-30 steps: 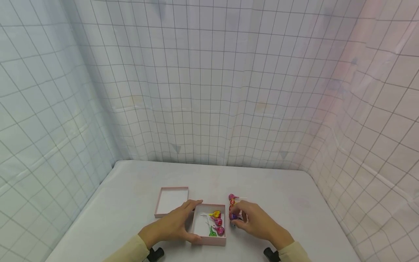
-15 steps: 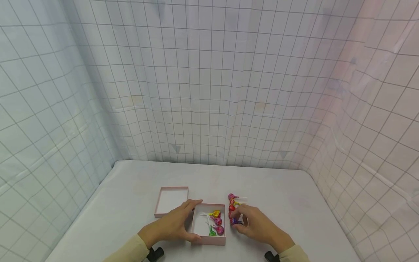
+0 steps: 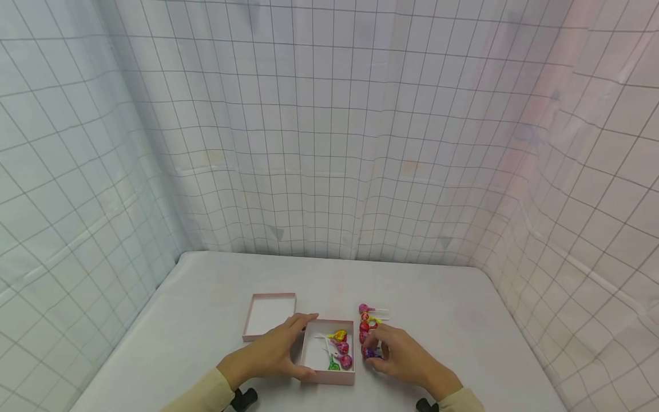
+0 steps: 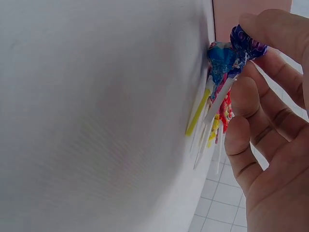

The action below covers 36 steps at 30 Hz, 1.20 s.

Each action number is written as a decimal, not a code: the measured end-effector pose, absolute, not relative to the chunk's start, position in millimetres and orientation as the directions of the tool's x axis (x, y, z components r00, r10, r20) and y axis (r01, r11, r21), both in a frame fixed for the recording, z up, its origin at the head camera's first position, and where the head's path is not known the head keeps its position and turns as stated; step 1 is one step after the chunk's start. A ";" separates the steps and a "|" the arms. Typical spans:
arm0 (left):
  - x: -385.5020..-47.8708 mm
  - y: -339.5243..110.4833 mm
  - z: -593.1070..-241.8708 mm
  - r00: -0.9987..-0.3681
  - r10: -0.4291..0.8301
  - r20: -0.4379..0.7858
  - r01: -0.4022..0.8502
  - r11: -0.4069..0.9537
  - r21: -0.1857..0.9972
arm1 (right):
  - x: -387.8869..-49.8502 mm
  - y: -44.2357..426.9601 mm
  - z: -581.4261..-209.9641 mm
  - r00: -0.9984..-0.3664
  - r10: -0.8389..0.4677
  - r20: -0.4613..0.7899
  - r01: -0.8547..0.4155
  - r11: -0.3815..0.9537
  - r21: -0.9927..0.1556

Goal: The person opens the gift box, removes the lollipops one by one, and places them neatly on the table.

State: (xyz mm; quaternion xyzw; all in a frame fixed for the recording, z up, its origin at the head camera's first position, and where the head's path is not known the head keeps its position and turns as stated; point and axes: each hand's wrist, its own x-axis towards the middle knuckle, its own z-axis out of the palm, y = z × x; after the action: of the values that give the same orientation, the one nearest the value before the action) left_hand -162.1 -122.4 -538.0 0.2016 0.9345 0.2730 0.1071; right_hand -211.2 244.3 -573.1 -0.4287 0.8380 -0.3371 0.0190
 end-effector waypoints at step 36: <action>-161.8 -123.6 -539.8 -0.893 0.443 -0.077 0.330 0.762 0.556 | -205.6 244.4 -575.1 -0.643 -0.725 0.248 -0.708 0.439 -0.553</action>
State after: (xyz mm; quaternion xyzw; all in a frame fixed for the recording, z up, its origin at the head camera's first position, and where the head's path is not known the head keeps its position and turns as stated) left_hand -161.8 -123.6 -539.8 0.2072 0.9331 0.2754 0.1023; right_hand -205.6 244.4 -575.1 -0.4224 0.8481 -0.3196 0.0127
